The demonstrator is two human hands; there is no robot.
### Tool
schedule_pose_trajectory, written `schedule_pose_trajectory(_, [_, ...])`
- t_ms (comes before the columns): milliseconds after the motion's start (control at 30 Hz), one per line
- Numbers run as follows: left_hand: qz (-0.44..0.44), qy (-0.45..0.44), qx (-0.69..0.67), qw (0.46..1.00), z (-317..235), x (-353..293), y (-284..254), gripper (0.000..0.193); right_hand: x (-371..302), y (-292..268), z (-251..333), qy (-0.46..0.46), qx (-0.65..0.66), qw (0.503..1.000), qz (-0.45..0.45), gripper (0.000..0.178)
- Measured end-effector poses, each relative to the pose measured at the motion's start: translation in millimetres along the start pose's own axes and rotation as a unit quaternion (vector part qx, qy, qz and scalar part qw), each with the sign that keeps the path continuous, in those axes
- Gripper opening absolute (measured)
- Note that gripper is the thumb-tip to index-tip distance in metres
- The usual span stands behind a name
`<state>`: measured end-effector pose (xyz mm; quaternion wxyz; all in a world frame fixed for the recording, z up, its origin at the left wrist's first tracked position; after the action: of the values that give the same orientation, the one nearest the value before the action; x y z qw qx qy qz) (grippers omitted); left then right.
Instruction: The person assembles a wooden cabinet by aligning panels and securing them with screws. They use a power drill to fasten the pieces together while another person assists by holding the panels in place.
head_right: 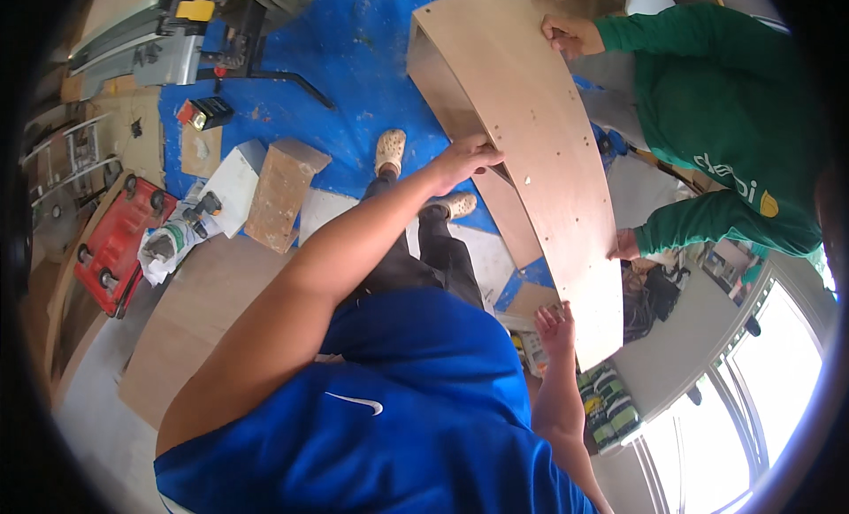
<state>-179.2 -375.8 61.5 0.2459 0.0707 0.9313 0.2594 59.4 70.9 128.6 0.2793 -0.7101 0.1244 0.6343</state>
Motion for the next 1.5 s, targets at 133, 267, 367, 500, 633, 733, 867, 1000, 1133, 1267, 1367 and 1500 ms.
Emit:
schedule_pose_trajectory(133, [0.128,-0.049,0.175,0.975,51.1,-29.3,-24.2,0.068,-30.4,16.0,-8.8,-0.011,-0.152,0.988,-0.028,0.053])
schedule_pose_trajectory(267, [0.125,-0.011,0.258,0.958,82.2,-30.2,-18.1,0.092,-68.3,62.5,-26.1,-0.054,-0.36,0.924,-0.12,0.048])
schedule_pose_trajectory(367, [0.104,0.022,0.325,0.94,78.3,-30.3,-12.0,0.088,-69.8,70.4,-29.4,-0.103,-0.471,0.868,-0.119,0.042])
schedule_pose_trajectory(500, [0.093,0.042,0.361,0.927,65.0,-32.5,-3.1,0.079,-65.7,74.4,-20.0,-0.164,-0.525,0.83,-0.094,0.036])
schedule_pose_trajectory(633, [0.094,0.07,0.36,0.925,60.1,-40.8,-1.2,0.081,-61.6,76.6,-6.6,-0.162,-0.496,0.849,-0.083,0.035])
schedule_pose_trajectory(733, [0.09,0.011,0.365,0.926,84.8,-33.8,-11.7,0.089,-75.7,90.2,-2.2,-0.191,-0.487,0.849,-0.075,0.035])
schedule_pose_trajectory(867, [0.132,-0.103,0.404,0.9,69.3,-22.3,-14.7,0.094,-73.2,90.3,-2.1,-0.203,-0.484,0.848,-0.072,0.033])
schedule_pose_trajectory(1000, [0.162,-0.058,0.457,0.873,41.2,-23.5,-1.0,0.085,-62.0,79.3,-2.2,-0.246,-0.485,0.839,-0.034,0.033])
schedule_pose_trajectory(1133, [0.178,0.033,0.434,0.882,74.8,-18.3,-3.8,0.067,-77.1,94.9,-2.6,-0.302,-0.554,0.772,-0.076,0.031])
schedule_pose_trajectory(1267, [0.188,0.045,0.466,0.863,122.7,9.0,-22.1,0.066,-74.8,107.3,-2.3,-0.359,-0.589,0.719,-0.086,0.031])
schedule_pose_trajectory(1367, [0.213,-0.041,0.542,0.812,71.2,-7.4,-3.9,0.075,-75.4,113.2,-3.8,-0.387,-0.593,0.701,-0.083,0.032])
schedule_pose_trajectory(1500, [0.245,-0.102,0.516,0.814,11.7,-31.2,4.5,0.079,-65.6,119.4,-7.9,-0.409,-0.558,0.719,-0.065,0.031])
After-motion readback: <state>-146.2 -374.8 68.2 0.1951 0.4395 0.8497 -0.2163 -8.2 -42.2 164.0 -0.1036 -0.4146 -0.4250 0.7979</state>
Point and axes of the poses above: each hand's wrist, its own x-axis towards the middle knuckle, its own y-axis out of the palm, z = x × y, the point moved 1 cm from there along x, towards the middle knuckle, and after that the axes turned 11 degrees about y, right-handed, at the moved point
